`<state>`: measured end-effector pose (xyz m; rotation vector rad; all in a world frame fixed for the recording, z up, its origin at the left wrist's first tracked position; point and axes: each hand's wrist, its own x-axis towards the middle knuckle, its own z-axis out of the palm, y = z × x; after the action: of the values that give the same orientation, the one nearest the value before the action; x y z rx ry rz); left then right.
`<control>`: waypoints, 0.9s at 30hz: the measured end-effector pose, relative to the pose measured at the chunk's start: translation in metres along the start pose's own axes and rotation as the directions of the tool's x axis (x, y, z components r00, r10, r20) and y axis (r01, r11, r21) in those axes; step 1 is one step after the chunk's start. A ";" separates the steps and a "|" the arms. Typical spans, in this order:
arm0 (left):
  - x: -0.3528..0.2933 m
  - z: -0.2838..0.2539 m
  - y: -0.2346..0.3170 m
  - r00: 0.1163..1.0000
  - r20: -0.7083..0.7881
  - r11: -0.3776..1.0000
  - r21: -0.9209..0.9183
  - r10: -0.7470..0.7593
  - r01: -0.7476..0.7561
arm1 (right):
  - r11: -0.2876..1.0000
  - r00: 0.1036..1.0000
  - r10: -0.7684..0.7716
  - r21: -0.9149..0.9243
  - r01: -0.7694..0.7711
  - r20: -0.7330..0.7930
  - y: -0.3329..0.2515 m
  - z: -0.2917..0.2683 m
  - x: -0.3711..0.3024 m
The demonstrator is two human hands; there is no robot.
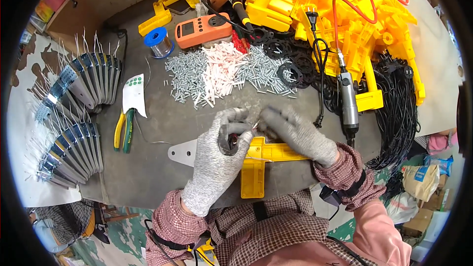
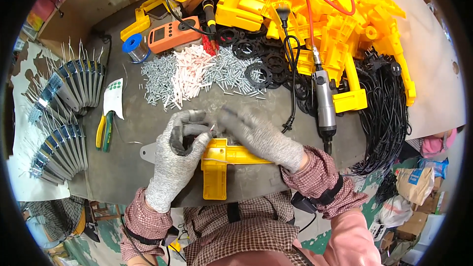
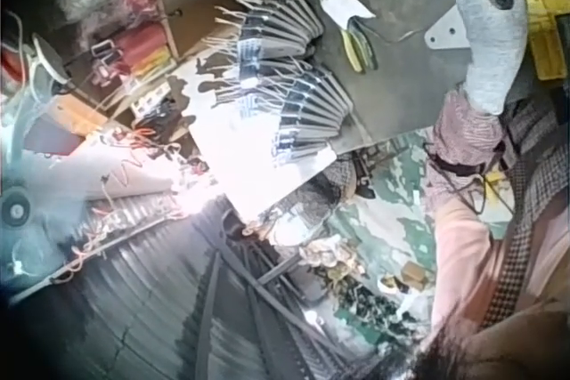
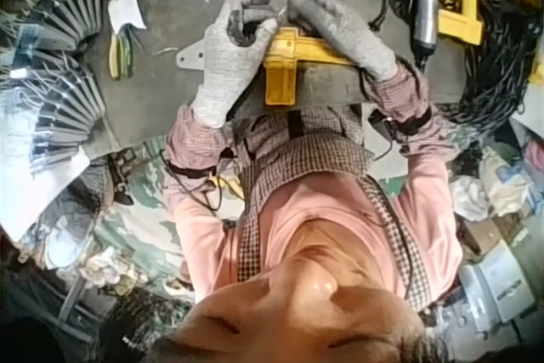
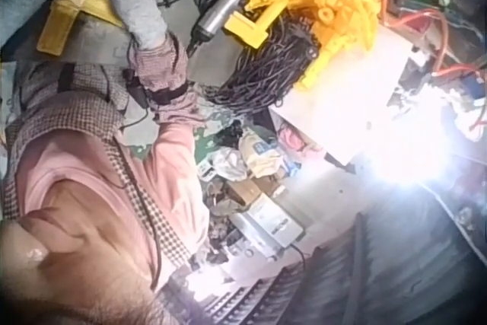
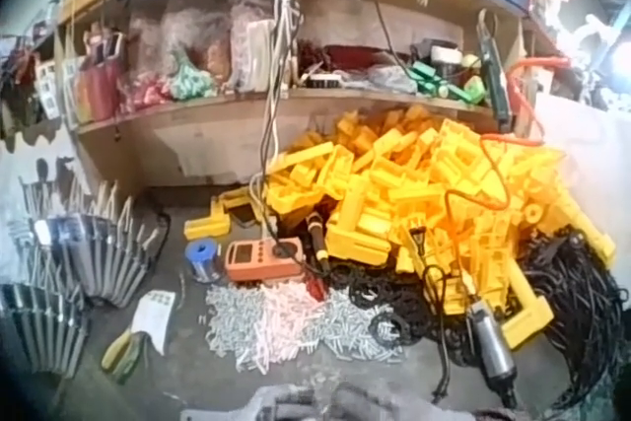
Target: Assembling components of a yellow plastic device using a power screwdriver and soldering iron.
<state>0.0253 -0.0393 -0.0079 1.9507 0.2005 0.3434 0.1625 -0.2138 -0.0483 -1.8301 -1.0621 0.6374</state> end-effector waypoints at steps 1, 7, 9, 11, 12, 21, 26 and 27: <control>0.000 0.001 -0.006 1.000 -0.017 0.999 -0.035 0.026 -0.026 | 1.000 1.000 0.001 -0.004 -0.001 -0.001 0.000 -0.001 0.000; -0.001 -0.007 -0.008 0.999 0.019 0.994 -0.101 -0.050 0.052 | 0.712 0.936 0.337 0.623 -0.325 0.103 -0.031 0.000 0.005; 0.000 -0.006 -0.006 0.998 0.024 0.985 -0.158 -0.066 0.069 | 0.722 0.939 0.312 0.607 -0.332 0.143 -0.032 -0.006 0.007; 0.000 -0.006 -0.007 0.996 0.028 0.973 -0.211 -0.084 0.088 | 0.731 0.940 0.285 0.592 -0.339 0.187 -0.033 -0.009 0.009; 0.000 -0.007 -0.009 0.996 0.031 0.975 -0.206 -0.082 0.087 | 0.695 0.932 0.297 0.622 -0.360 0.207 -0.036 -0.010 0.010; -0.001 -0.007 -0.010 0.996 0.046 0.959 -0.269 -0.076 0.086 | 0.740 0.919 0.290 0.546 -0.393 0.267 -0.037 -0.009 0.010; -0.001 -0.007 -0.007 0.995 0.052 0.958 -0.267 -0.090 0.101 | 0.716 0.928 0.321 0.592 -0.369 0.190 -0.036 -0.004 0.008; -0.001 -0.008 -0.006 0.997 0.051 0.972 -0.222 -0.064 0.074 | 0.761 0.954 0.256 0.576 -0.298 0.155 -0.035 -0.004 0.009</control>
<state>0.0217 -0.0303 -0.0110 1.7224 0.1929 0.2657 0.1562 -0.2002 -0.0154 -1.4097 -0.5287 1.0824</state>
